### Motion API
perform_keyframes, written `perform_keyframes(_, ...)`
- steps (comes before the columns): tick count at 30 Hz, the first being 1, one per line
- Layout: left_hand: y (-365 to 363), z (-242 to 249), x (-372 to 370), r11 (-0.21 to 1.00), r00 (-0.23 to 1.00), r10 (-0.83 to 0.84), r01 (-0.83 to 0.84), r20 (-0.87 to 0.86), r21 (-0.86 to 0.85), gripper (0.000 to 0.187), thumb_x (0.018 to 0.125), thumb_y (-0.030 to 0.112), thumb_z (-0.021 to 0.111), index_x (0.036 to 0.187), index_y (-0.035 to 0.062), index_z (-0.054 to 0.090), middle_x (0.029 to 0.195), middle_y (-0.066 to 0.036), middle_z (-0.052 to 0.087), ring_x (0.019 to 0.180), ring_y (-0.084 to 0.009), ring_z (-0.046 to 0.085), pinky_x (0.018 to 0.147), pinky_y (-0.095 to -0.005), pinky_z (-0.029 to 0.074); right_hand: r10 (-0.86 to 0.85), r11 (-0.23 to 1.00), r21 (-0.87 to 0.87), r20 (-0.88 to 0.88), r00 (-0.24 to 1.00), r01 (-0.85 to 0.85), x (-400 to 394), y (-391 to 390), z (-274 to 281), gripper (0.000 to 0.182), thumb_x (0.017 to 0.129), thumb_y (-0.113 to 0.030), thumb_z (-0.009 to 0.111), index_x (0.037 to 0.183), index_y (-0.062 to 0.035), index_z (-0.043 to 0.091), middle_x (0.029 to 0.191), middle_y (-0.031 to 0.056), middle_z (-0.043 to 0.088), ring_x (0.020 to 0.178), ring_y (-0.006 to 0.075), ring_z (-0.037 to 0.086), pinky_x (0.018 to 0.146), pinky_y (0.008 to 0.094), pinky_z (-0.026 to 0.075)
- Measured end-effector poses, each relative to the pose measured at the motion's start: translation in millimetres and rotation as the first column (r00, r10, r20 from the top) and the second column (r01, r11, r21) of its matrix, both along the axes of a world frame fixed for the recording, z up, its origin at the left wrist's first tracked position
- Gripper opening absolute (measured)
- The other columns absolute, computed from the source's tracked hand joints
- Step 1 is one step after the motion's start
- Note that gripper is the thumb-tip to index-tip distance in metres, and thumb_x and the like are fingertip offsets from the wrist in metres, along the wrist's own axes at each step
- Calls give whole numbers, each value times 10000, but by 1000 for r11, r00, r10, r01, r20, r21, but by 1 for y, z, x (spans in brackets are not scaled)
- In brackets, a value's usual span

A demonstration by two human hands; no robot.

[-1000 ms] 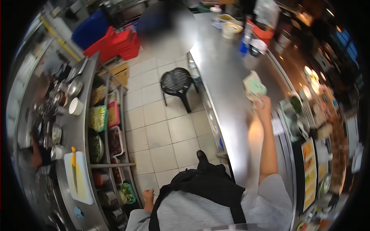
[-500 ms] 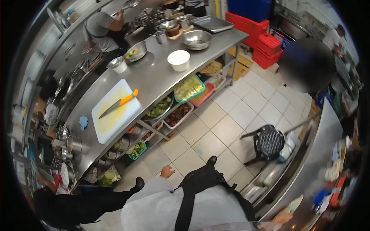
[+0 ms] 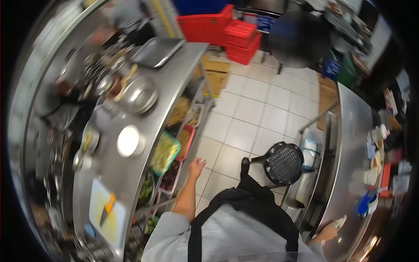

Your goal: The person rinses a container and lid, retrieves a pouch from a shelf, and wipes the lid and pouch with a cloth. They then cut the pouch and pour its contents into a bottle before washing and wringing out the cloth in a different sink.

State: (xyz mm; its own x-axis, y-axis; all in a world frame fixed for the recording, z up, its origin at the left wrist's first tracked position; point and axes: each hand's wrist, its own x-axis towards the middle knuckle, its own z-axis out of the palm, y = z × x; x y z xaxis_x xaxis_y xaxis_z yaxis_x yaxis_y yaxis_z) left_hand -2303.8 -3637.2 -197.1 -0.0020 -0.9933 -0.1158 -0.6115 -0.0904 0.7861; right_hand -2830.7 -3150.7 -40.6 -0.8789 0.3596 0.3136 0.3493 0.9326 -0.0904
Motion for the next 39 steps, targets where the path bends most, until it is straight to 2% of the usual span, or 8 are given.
perform_keyframes(12, -106, -13, 26, 919, 885, -19, -168, 465, 357, 305, 598, 238, 758, 748, 9, 623, 642, -110, 618, 525, -185, 580, 579, -337, 489, 503, 415, -647, -423, 754, -640, -171, -344, 24, 248, 758, -138, 581, 949, 19, 599, 861, 86, 616, 788, 174, 565, 729, 281, 436)
perform_keyframes(14, -169, -28, 16, 733, 899, 396, -188, -185, 654, 320, 583, 243, 773, 752, 12, 629, 656, -114, 624, 587, -183, 599, 587, -333, 489, 679, 329, -582, -401, 615, -743, -204, -419, 42, 249, 707, -126, 592, 905, 26, 592, 835, 85, 607, 764, 162, 554, 704, 274, 433)
perform_keyframes(15, -191, 38, -55, 825, 853, 71, -342, 517, 450, 324, 591, 232, 772, 778, 14, 623, 690, -113, 631, 641, -182, 608, 563, -335, 485, 760, 286, -557, -364, 539, -779, -219, -450, 48, 254, 682, -124, 595, 886, 27, 587, 823, 85, 602, 753, 154, 548, 691, 271, 432)
perform_keyframes(22, -426, -66, -193, 895, 981, 29, 60, -193, 441, 199, 678, 101, 703, 774, -13, 571, 638, -67, 601, 508, -159, 563, 457, -281, 462, 743, 231, -917, -50, 668, -325, -231, -574, 5, 190, 653, -72, 604, 832, -7, 608, 775, 59, 591, 711, 134, 553, 685, 274, 443)
perform_keyframes(24, -493, -69, -268, 917, 884, -367, 291, 289, 273, 234, 686, 104, 704, 825, -19, 561, 625, -65, 587, 504, -149, 553, 463, -267, 456, 682, 278, -914, -28, 731, -296, -217, -581, -39, 201, 682, -154, 570, 817, -12, 614, 761, 57, 601, 683, 164, 558, 640, 303, 441)
perform_keyframes(28, -599, -32, -438, 861, 886, -461, 434, 50, 265, 326, 663, 227, 725, 865, 18, 578, 633, -89, 595, 578, -181, 571, 580, -286, 468, 532, 286, -927, -56, 845, -242, -200, -601, -94, 322, 738, -294, 492, 826, -12, 619, 758, 77, 614, 695, 244, 582, 632, 362, 453)
perform_keyframes(30, -641, -10, -521, 808, 817, -576, 562, 32, 178, 312, 666, 227, 729, 841, 21, 574, 666, -94, 604, 592, -172, 572, 578, -281, 465, 148, -310, -887, 311, 939, 343, -212, -613, -135, 208, 714, -202, 538, 768, -7, 590, 734, 72, 570, 647, 152, 521, 616, 288, 424)
perform_keyframes(39, -726, -19, -723, 826, 825, -563, 558, 55, 76, 330, 605, 188, 783, 754, 17, 544, 677, -69, 584, 609, -136, 535, 572, -277, 460, 461, -50, -993, 72, 885, 107, -474, -790, -82, 187, 752, -202, 537, 709, -21, 558, 659, 41, 544, 609, 130, 507, 551, 266, 396)
